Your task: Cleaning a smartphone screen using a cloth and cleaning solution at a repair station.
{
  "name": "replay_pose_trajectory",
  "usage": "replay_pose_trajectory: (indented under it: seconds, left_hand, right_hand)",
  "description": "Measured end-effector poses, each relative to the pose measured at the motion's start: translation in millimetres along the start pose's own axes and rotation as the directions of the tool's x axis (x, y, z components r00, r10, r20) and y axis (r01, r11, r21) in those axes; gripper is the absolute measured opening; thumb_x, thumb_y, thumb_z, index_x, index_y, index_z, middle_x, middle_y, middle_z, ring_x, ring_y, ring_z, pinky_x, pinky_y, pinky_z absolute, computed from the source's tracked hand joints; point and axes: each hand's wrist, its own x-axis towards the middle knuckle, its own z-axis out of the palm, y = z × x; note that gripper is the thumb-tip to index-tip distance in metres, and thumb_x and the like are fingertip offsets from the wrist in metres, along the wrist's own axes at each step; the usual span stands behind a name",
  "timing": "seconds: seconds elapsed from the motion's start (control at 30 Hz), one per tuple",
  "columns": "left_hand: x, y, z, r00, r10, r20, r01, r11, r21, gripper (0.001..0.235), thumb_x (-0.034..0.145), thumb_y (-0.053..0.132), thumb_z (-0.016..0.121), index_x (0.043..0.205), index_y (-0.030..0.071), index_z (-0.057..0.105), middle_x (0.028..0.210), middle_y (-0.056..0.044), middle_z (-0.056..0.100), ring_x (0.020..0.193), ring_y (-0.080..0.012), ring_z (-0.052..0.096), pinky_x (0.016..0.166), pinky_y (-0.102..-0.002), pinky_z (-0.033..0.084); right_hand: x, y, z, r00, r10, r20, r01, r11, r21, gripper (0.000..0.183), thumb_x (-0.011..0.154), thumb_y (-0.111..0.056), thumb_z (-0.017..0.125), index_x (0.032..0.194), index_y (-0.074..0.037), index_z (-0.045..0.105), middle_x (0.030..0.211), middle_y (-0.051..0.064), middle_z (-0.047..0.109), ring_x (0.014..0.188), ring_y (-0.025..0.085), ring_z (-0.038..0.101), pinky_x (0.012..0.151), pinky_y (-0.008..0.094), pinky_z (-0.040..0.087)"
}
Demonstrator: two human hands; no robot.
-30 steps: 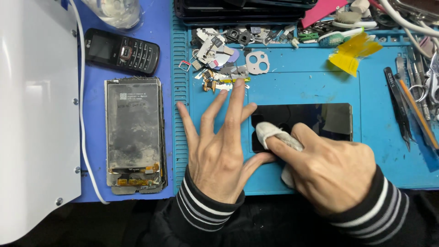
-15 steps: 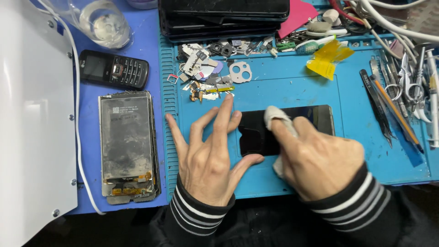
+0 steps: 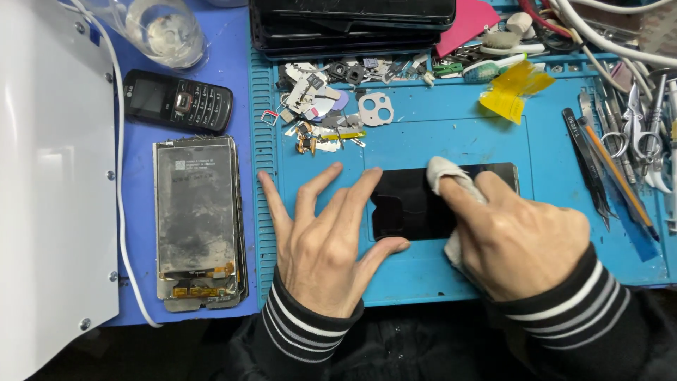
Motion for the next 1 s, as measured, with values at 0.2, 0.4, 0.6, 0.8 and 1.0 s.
replay_pose_trajectory:
  seconds: [0.2, 0.4, 0.6, 0.8, 1.0]
  left_hand:
    - [1.6, 0.8, -2.3, 1.0, 0.003, -0.017, -0.003, 1.0, -0.017, 0.082, 0.064, 0.037, 0.09, 0.134, 0.006, 0.059, 0.117, -0.009, 0.074, 0.129, -0.0345, 0.054, 0.114, -0.081, 0.002]
    - [-1.6, -8.8, 11.0, 0.999, 0.037, -0.004, -0.037, 0.991, -0.128, 0.082, 0.067, 0.037, 0.092, 0.131, -0.003, 0.059, 0.103, -0.02, 0.078, 0.129, -0.0431, 0.052, 0.103, -0.09, -0.007]
    - [-1.9, -17.2, 22.3, 0.999, 0.045, 0.001, -0.045, 0.987, -0.153, 0.078, 0.068, 0.039, 0.092, 0.128, 0.0, 0.062, 0.099, -0.02, 0.081, 0.13, -0.0424, 0.051, 0.101, -0.09, -0.013]
    - [-1.7, -16.3, 19.9, 0.999, 0.017, 0.043, -0.009, 0.986, -0.169, 0.084, 0.058, 0.026, 0.098, 0.129, 0.0, 0.062, 0.107, -0.019, 0.08, 0.131, -0.043, 0.049, 0.101, -0.09, -0.013]
    - [-2.2, -16.4, 20.3, 0.998, 0.056, -0.02, -0.058, 0.989, -0.138, 0.08, 0.063, 0.037, 0.095, 0.127, 0.001, 0.062, 0.105, -0.017, 0.081, 0.129, -0.0414, 0.053, 0.103, -0.088, -0.011]
  right_hand:
    - [-26.8, 31.5, 10.1, 0.99, 0.117, 0.082, -0.102, 0.98, -0.169, 0.045, 0.088, -0.033, 0.062, 0.133, -0.032, 0.061, 0.085, -0.004, 0.062, 0.043, 0.024, 0.058, 0.04, 0.033, 0.045]
    - [-39.6, 28.3, 43.4, 0.94, 0.338, 0.038, -0.317, 0.912, -0.26, 0.039, 0.095, -0.045, 0.052, 0.133, -0.048, 0.056, 0.079, -0.012, 0.065, 0.044, 0.024, 0.064, 0.043, 0.036, 0.044]
    - [-26.2, 20.2, 66.2, 0.942, 0.212, 0.261, -0.21, 0.977, -0.036, 0.064, 0.078, -0.041, 0.063, 0.138, -0.05, 0.042, 0.086, -0.011, 0.061, 0.041, 0.02, 0.069, 0.036, 0.039, 0.053]
    - [17.2, -14.4, 41.9, 0.966, -0.175, 0.189, 0.08, 0.902, 0.425, 0.058, 0.08, -0.032, 0.067, 0.135, -0.027, 0.052, 0.086, 0.003, 0.063, 0.042, 0.028, 0.068, 0.032, 0.041, 0.058]
    - [-15.4, 18.1, 51.6, 0.987, 0.101, 0.127, -0.115, 0.987, 0.112, 0.048, 0.083, -0.033, 0.057, 0.13, -0.04, 0.054, 0.08, -0.006, 0.062, 0.035, 0.025, 0.064, 0.031, 0.041, 0.049]
